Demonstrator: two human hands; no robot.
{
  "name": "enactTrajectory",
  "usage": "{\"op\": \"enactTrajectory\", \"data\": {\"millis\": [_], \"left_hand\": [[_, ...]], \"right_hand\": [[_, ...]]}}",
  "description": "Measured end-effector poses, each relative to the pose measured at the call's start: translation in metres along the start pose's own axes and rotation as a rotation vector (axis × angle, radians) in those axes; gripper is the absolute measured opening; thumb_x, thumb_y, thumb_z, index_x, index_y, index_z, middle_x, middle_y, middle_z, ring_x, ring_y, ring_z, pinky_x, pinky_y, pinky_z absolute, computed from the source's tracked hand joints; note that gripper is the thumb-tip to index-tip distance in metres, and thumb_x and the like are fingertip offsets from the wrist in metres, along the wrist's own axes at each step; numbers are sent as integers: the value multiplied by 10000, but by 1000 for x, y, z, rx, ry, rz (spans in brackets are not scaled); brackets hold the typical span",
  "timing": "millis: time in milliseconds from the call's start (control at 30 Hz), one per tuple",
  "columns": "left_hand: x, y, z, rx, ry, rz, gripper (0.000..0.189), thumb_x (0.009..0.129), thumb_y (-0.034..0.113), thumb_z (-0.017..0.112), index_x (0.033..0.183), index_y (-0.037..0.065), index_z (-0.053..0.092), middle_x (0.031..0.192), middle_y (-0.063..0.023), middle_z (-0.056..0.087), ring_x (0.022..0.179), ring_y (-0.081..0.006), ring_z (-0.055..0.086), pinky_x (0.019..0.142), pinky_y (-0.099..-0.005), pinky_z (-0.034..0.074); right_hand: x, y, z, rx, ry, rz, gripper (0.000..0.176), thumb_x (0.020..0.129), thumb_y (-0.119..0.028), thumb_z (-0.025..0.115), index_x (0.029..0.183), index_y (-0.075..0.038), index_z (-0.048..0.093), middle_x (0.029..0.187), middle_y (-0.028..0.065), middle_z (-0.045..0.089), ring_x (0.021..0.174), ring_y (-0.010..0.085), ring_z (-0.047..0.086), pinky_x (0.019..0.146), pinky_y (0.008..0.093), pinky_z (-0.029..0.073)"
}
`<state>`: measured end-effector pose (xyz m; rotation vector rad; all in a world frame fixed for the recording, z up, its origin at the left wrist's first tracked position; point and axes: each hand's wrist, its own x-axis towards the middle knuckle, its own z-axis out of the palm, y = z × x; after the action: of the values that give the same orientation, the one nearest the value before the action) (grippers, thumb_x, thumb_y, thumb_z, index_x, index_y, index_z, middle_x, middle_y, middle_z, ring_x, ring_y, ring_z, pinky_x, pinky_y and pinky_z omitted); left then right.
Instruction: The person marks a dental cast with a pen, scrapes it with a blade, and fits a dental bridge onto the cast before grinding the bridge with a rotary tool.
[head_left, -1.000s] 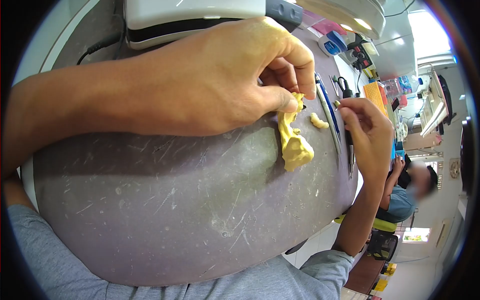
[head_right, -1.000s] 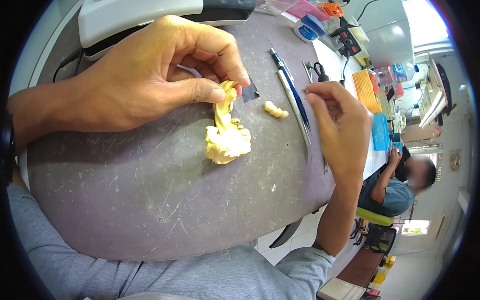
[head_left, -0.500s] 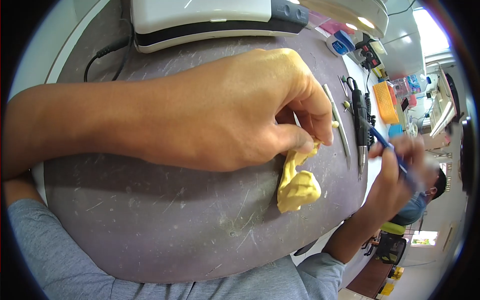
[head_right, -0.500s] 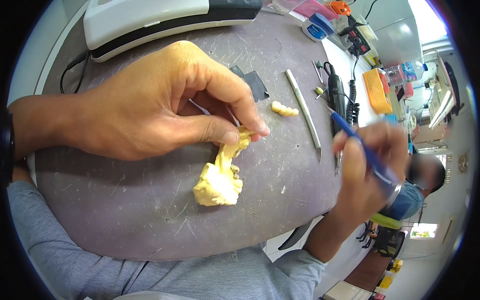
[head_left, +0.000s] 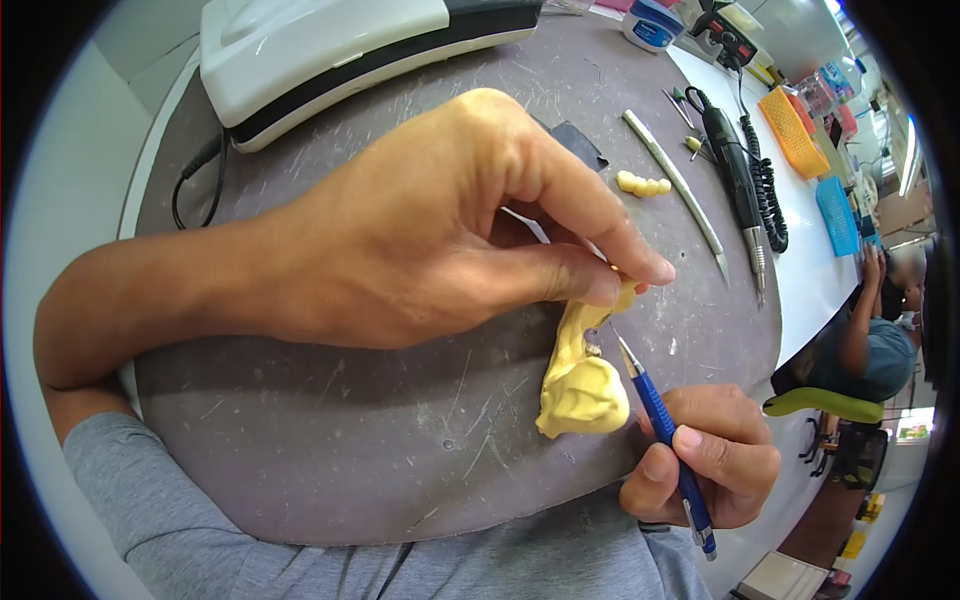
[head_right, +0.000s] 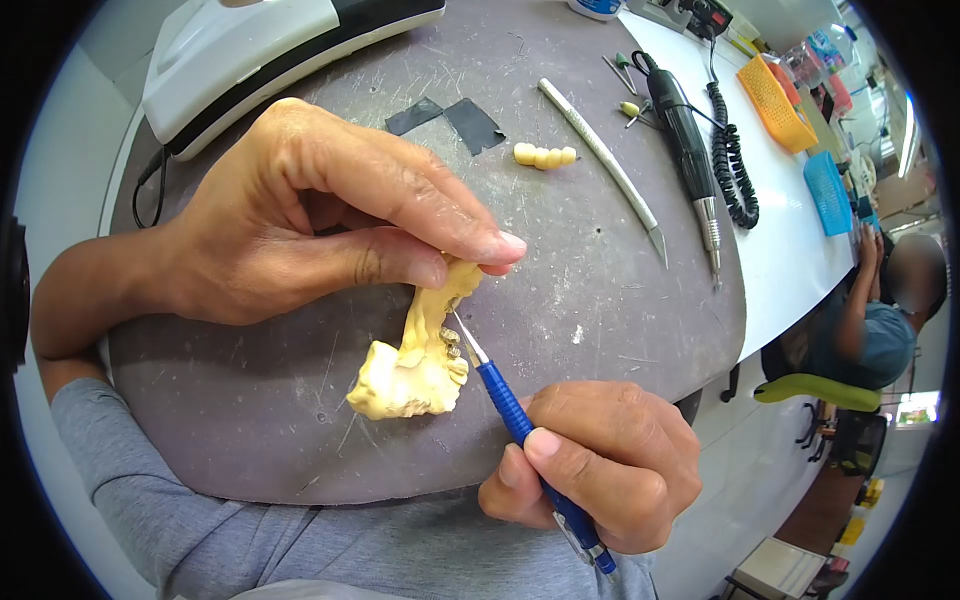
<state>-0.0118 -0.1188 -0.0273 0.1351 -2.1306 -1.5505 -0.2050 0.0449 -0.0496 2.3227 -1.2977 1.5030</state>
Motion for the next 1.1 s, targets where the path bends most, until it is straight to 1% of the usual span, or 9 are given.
{"op": "enactTrajectory", "data": {"millis": [67,233,300,533,600,700,800,900,1100], "left_hand": [[0,-1,0,-42,7,21,254,874,-33,681,1123,-9,727,1088,-171,723,1009,-208,697,867,-294,568],[-1,2,1,0,9,8,263,880,-44,668,1133,-1,726,1087,-175,722,1016,-208,697,863,-293,571],[-1,1,0,19,7,19,266,881,-45,665,1135,2,726,1089,-176,721,1019,-210,697,861,-293,572],[-1,1,-1,41,-5,37,266,881,-37,668,1138,5,725,1091,-176,721,1030,-214,696,866,-292,571],[-1,1,-1,40,-3,34,265,881,-37,668,1136,3,725,1091,-176,721,1028,-214,697,866,-292,571],[-1,1,-1,30,-4,35,263,880,-37,669,1134,0,725,1088,-176,721,1024,-213,698,861,-290,571],[-1,1,-1,41,-3,33,264,879,-35,671,1135,-1,725,1082,-175,723,1015,-209,699,850,-286,568],[-2,1,-1,47,6,36,267,880,-33,671,1140,2,725,1074,-173,725,998,-201,700,839,-282,566],[-1,1,0,23,10,29,270,880,-35,669,1143,3,724,1069,-172,725,975,-191,701,830,-281,568]], "right_hand": [[0,2,1,12,3,-4,301,768,-58,802,971,-73,580,675,69,633,533,158,641,470,250,526],[1,1,0,26,-6,5,311,760,-62,819,966,-78,587,678,71,634,541,161,650,468,250,530],[0,2,-3,50,-89,-20,251,868,-80,714,1033,-28,532,750,123,643,587,149,597,523,233,473],[3,3,-4,65,-100,-29,256,859,-72,723,1028,-26,537,732,116,634,576,148,598,513,238,477],[4,4,-6,64,-134,-49,254,862,-76,722,1029,-27,537,731,113,634,578,149,600,514,239,478],[3,3,-4,70,-110,-31,254,861,-78,725,1027,-31,539,733,110,633,576,149,599,513,240,479],[5,2,-5,50,-137,-37,254,865,-84,724,1031,-33,538,739,114,636,580,148,601,514,241,480],[1,3,-4,48,-97,-24,253,868,-88,723,1033,-33,539,740,113,635,576,146,602,512,239,480],[3,3,-5,58,-120,-35,255,871,-97,727,1037,-33,544,735,110,631,577,147,607,516,235,485]]}}
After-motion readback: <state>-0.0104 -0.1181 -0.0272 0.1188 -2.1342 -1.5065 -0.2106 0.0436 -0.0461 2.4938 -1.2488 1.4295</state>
